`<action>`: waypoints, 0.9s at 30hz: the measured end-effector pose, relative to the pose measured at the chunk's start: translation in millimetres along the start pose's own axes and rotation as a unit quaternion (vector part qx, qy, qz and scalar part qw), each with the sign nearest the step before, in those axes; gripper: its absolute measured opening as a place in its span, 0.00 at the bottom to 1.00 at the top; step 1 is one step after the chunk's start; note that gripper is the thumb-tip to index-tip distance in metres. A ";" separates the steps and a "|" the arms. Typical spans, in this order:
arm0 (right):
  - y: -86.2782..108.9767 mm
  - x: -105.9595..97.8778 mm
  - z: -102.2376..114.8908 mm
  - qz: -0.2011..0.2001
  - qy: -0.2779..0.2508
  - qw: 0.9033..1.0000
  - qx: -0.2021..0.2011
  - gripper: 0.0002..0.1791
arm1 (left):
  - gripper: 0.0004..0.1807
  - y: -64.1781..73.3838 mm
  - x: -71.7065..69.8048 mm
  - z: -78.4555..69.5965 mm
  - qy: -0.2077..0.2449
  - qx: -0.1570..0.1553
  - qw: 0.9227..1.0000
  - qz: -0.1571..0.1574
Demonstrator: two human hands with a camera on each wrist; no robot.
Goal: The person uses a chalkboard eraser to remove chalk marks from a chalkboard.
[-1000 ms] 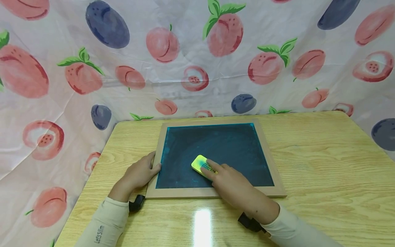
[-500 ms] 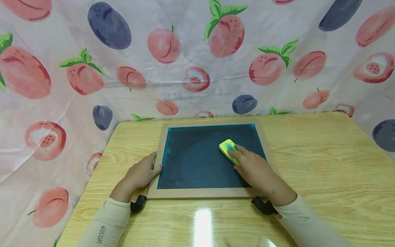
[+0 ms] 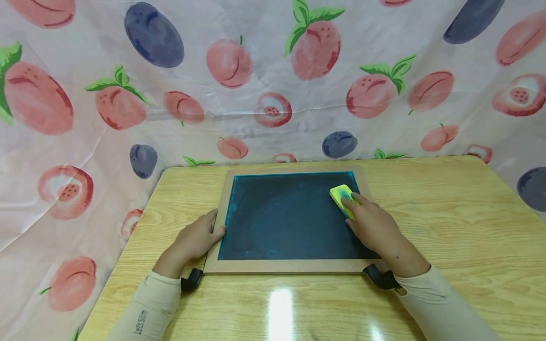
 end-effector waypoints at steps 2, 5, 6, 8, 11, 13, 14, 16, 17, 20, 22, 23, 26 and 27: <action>-0.7 -0.6 -0.4 -0.001 -0.004 1.000 -0.003 0.28 | 0.34 0.3 0.3 0.6 -0.002 0.001 1.000 -0.002; -0.1 -4.8 -3.1 -0.003 -0.025 1.000 0.003 0.27 | 0.34 0.9 1.6 1.5 0.002 0.000 1.000 -0.004; 0.4 -7.2 -4.6 -0.004 -0.036 0.999 0.007 0.27 | 0.34 1.4 2.1 1.5 0.005 -0.001 1.000 -0.004; 2.8 -13.7 -9.4 -0.005 -0.059 0.998 0.018 0.28 | 0.35 2.7 3.2 1.4 0.009 0.001 1.000 -0.003; 8.2 -22.6 -20.6 -0.007 -0.081 0.996 0.028 0.28 | 0.36 5.3 3.5 1.9 0.016 0.001 1.000 0.000; 11.9 -26.5 -30.5 -0.008 -0.081 0.996 0.032 0.28 | 0.37 7.0 2.8 2.7 0.018 0.001 1.000 0.003; 13.8 -27.8 -35.9 -0.011 -0.077 0.996 0.032 0.28 | 0.37 7.6 2.3 3.1 0.017 0.001 1.000 0.004; 17.0 -28.7 -46.6 -0.009 -0.067 0.997 0.035 0.28 | 0.37 8.3 1.0 3.6 0.014 0.001 1.000 0.003; 18.4 -28.3 -51.9 -0.008 -0.062 0.997 0.038 0.28 | 0.37 8.2 0.3 3.7 0.010 0.005 1.000 0.003; 20.9 -24.4 -66.7 -0.002 -0.047 0.998 0.043 0.27 | 0.38 6.8 -0.9 3.7 0.005 0.008 1.000 0.002; 21.0 -19.6 -74.7 0.010 -0.040 0.998 0.046 0.27 | 0.38 5.8 -1.1 3.3 0.007 0.007 1.000 0.004; 20.6 -16.9 -78.0 0.016 -0.037 0.998 0.047 0.26 | 0.38 5.5 -1.2 3.0 0.008 0.007 1.000 0.005; 18.8 -8.3 -84.8 0.040 -0.029 0.998 0.050 0.26 | 0.37 5.3 -1.2 2.0 0.012 0.005 1.000 0.008; 18.2 -5.6 -86.0 0.047 -0.025 0.997 0.050 0.25 | 0.37 5.3 -1.3 1.7 0.013 0.006 1.000 0.008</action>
Point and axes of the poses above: each hand's wrist, its own y-axis away from the middle knuckle, its own x-axis out of the palm, z = x × y, the point moved 1 cm from there along -y, towards the middle knuckle, and after that the axes turned 11 degrees about y, right-handed, at the moved point
